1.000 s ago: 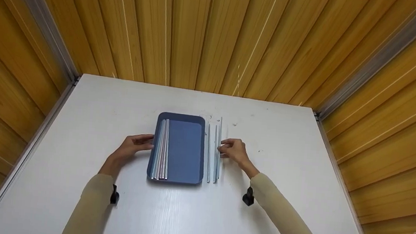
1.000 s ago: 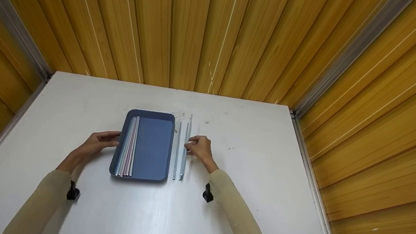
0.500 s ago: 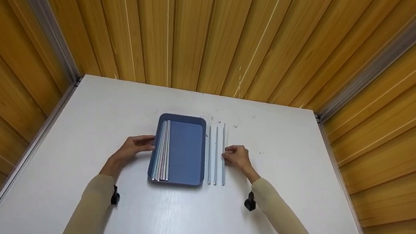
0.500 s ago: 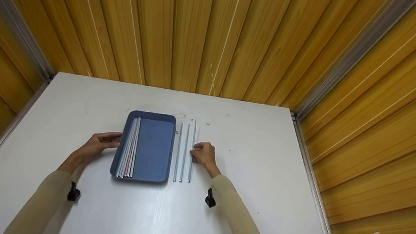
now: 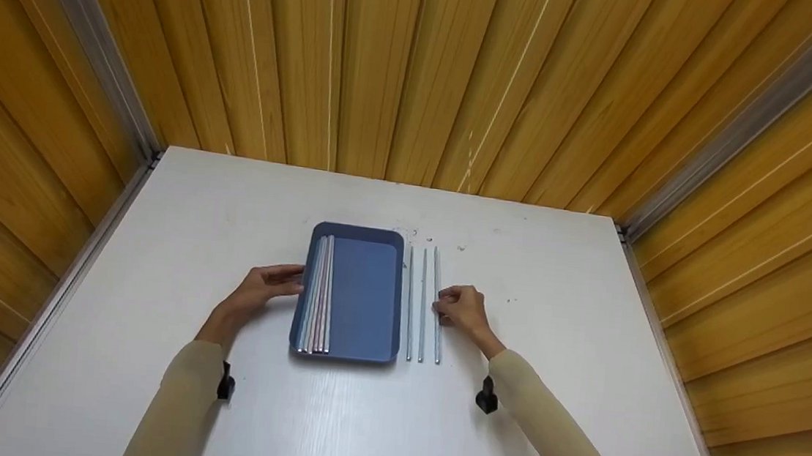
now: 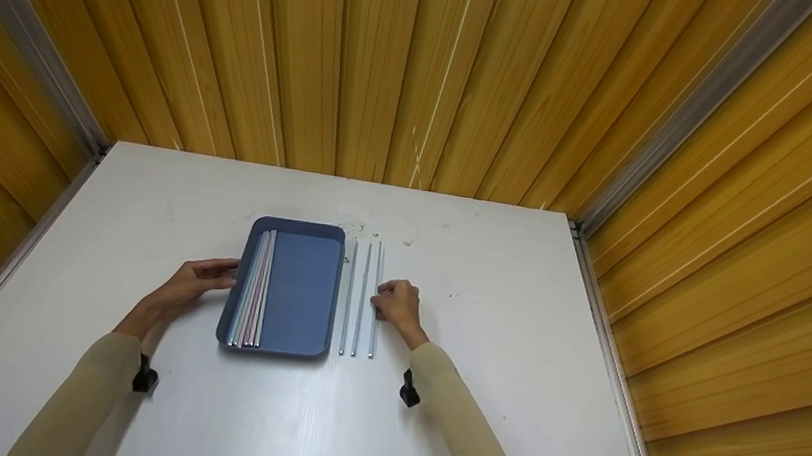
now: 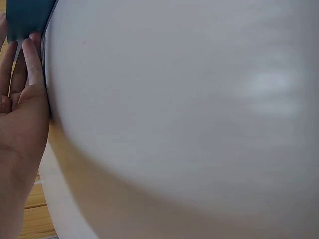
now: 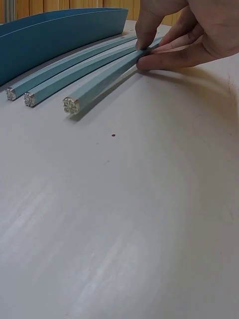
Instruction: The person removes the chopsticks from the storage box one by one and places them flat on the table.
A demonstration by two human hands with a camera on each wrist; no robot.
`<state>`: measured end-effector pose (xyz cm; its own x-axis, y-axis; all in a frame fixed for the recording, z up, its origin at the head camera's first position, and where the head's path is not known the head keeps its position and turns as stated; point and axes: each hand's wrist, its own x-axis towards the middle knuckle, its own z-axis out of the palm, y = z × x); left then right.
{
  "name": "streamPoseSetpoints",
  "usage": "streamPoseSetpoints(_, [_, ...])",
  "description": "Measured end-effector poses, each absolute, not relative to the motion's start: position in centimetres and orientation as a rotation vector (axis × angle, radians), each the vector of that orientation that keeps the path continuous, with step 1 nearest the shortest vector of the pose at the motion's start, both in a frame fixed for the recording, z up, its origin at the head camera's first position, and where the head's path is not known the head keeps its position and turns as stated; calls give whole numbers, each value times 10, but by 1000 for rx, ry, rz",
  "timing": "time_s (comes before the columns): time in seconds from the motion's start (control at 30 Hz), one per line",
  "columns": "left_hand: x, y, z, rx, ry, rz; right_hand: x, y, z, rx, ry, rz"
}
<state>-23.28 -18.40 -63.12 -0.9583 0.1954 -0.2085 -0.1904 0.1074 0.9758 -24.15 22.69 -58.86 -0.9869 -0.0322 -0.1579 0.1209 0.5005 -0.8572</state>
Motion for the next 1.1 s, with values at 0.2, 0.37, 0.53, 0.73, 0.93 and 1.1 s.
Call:
streamPoseSetpoints(0.2, [-234,-184,-632,15,2091,1937,-239,224,-593,85,2595,-1502])
streamPoseSetpoints(0.37, [-234,-184,-631,25,2093,1947,-237,222,-597,69,2609,-1536])
streamPoseSetpoints(0.53, [-233,-183,-630,40,2097,1951,-233,222,-603,60,2639,-1580])
streamPoseSetpoints(0.73, [-232,-182,-630,52,2101,1951,-230,224,-610,63,2684,-1631])
streamPoseSetpoints(0.93, [-232,-184,-630,107,2119,1957,-230,224,-612,41,2754,-1588])
streamPoseSetpoints(1.1, [-231,-184,-630,94,2112,1966,-229,223,-613,34,2739,-1593])
